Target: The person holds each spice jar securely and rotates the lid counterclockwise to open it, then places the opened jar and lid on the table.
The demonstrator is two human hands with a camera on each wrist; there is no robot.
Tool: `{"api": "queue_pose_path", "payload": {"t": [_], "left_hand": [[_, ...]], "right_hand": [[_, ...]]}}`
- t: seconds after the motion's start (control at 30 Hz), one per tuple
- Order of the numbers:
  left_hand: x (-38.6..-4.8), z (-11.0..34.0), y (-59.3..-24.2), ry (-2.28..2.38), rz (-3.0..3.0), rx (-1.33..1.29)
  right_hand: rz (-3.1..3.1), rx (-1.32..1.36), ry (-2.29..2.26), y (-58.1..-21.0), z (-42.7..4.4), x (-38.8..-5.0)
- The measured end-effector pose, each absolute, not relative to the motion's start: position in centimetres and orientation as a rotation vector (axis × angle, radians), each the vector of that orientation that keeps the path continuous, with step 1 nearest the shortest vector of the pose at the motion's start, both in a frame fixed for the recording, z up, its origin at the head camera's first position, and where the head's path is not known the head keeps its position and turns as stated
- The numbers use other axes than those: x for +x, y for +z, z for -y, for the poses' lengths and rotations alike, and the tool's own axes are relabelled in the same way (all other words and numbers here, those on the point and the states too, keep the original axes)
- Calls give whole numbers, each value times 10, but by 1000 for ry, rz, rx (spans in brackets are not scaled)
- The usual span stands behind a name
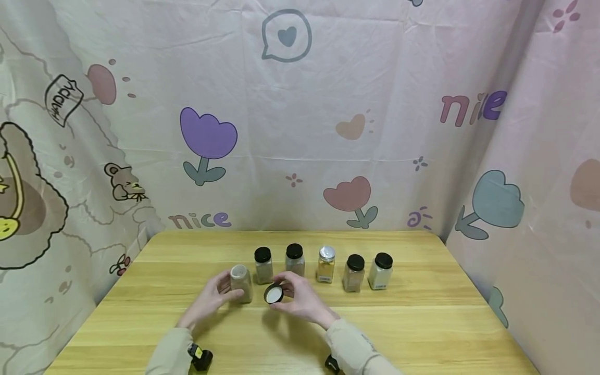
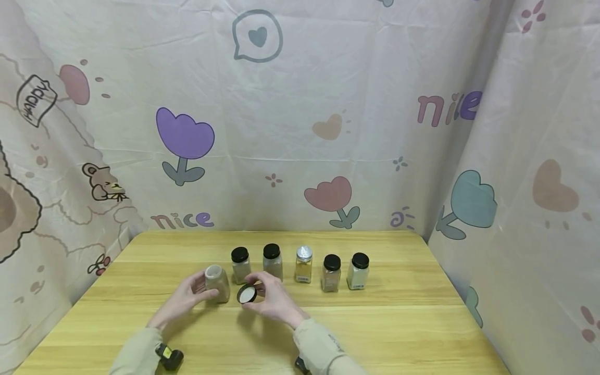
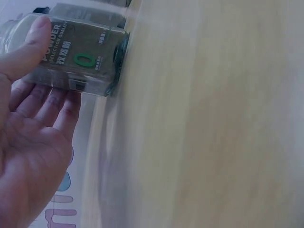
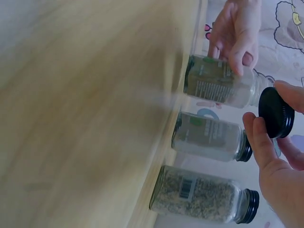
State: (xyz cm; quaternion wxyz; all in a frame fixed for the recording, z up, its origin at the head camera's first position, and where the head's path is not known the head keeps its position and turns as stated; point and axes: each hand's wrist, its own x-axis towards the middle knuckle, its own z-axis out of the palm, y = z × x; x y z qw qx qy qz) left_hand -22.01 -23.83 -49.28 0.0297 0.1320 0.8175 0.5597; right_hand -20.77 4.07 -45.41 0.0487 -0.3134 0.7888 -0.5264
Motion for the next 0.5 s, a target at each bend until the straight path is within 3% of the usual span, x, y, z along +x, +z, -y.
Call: {"api": "queue_pose_path", "payload": {"t": [0.5], "left_hand": [[-236,252,-486,1753,-2551,320]], "right_hand": [[-2433,-860,-1397,-462,-14,-212]]}}
